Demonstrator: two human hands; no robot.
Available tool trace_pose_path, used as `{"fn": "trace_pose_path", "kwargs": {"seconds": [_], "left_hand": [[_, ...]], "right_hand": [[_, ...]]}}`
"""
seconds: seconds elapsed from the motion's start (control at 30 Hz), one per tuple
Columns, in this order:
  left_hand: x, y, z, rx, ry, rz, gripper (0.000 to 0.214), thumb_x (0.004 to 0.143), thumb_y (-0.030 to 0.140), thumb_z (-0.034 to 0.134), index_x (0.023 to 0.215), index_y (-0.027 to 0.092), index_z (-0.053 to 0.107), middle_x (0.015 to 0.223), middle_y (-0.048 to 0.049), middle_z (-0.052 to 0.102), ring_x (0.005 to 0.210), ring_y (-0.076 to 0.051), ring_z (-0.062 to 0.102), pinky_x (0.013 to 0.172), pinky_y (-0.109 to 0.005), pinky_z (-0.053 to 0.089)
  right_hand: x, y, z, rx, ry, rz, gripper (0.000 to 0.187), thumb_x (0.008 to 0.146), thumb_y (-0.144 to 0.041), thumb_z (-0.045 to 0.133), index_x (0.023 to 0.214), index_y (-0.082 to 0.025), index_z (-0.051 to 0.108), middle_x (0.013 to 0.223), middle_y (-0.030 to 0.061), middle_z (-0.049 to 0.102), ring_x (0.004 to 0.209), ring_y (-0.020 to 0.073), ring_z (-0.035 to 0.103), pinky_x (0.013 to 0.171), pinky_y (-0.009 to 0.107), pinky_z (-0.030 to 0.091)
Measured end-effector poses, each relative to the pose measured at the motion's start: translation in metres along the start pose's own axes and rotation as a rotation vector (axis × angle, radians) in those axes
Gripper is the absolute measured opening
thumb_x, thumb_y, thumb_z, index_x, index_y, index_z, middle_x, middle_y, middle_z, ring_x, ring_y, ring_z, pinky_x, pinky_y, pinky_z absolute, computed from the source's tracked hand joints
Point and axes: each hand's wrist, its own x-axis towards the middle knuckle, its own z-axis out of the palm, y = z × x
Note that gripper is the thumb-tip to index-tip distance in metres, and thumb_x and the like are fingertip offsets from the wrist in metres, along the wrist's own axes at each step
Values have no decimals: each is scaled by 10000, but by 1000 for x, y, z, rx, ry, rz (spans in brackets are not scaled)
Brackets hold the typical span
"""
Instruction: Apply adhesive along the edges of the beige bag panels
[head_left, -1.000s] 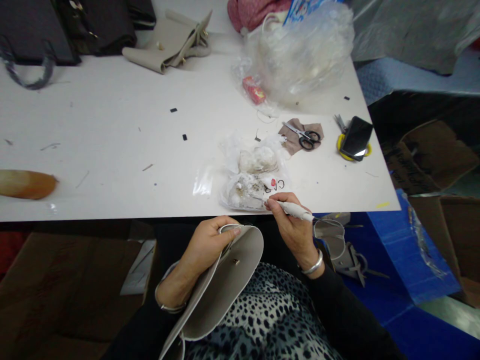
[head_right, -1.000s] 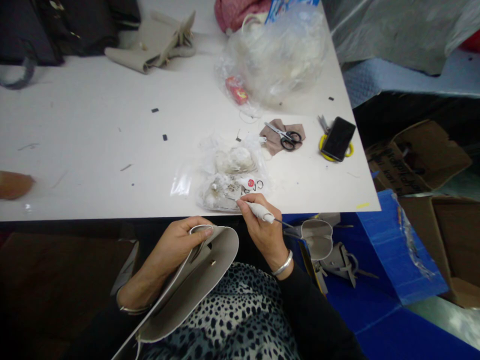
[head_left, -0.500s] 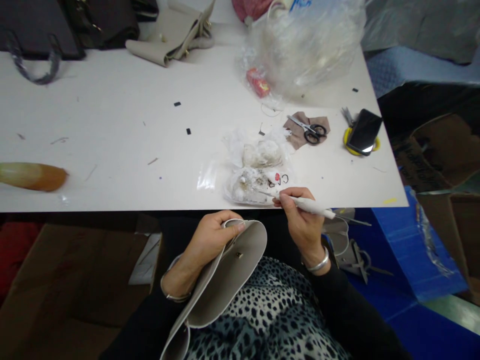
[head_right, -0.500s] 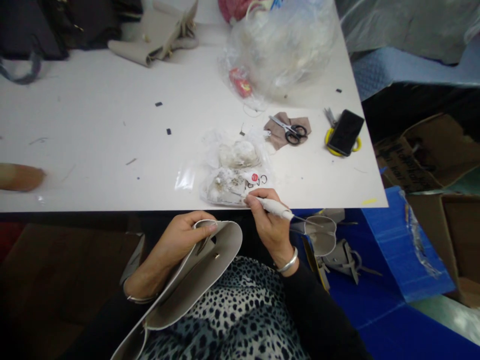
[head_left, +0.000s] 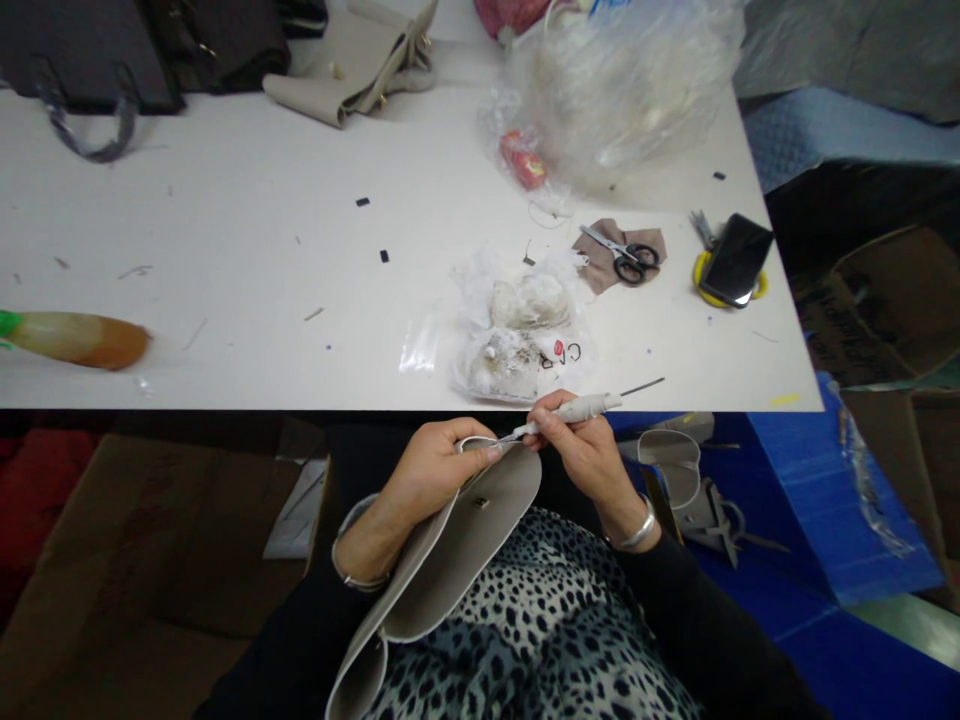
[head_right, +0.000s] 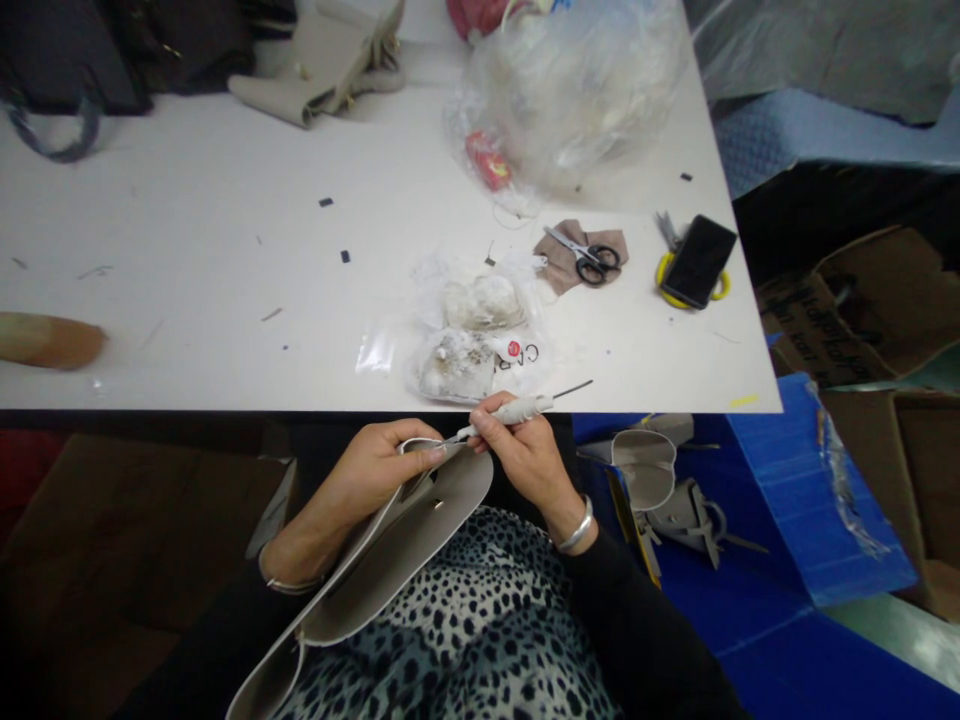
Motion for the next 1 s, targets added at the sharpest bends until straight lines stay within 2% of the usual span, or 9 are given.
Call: {"fn": "trace_pose_path", "kwargs": {"seconds": [0.17,0.43,0.63,0.73,0.8,0.9,1.0], "left_hand": [[-1,-3,4,7,-6,3,164,776,353,755,772,190,777,712,-18,739,652,-186,631,643,-285,462],[-1,-1,11,84,-48,123,105,760,268,699,707,201,759,747,-29,754,726,-207,660,707,-304,473],[0,-3,12,73,-77,133,98,740,275,699,710,202,757,755,-32,751,755,-220,666,729,-315,476],[-1,-4,10,27,-63,105,114,743,297,709,725,193,753,731,-25,726,723,-207,639,706,-307,470],[-1,-4,5,10,-27,69,137,758,318,712,736,188,747,700,-13,693,678,-188,601,678,-298,453],[-2,-5,-5,1,55,40,157,781,342,713,753,188,721,665,10,638,634,-165,545,640,-283,422],[-3,-4,-15,-1,129,74,168,799,362,715,806,194,711,689,20,624,648,-162,537,634,-274,419]], "right_hand": [[0,-3,-7,-76,-101,-18,321,1024,-519,663,939,-210,678,728,-6,696,674,168,682,655,284,561],[6,-27,-15,-315,-321,-110,269,1052,-419,620,887,-213,676,767,-13,662,731,160,631,693,274,498],[8,-31,-11,-301,-367,-92,291,1036,-446,631,874,-210,682,768,-6,677,719,164,632,671,276,509],[7,-22,-4,-213,-262,-58,305,1024,-462,652,856,-210,681,714,-13,660,649,157,632,628,272,513],[7,-17,1,-108,-65,-59,315,1020,-485,657,866,-211,670,702,-15,653,613,152,633,582,262,509],[8,-11,4,-16,240,-135,313,1018,-499,663,887,-215,648,722,-11,654,624,152,642,569,259,521],[11,-9,2,-98,382,-226,297,1035,-497,646,923,-221,640,763,-8,662,676,160,658,641,284,549]]}}
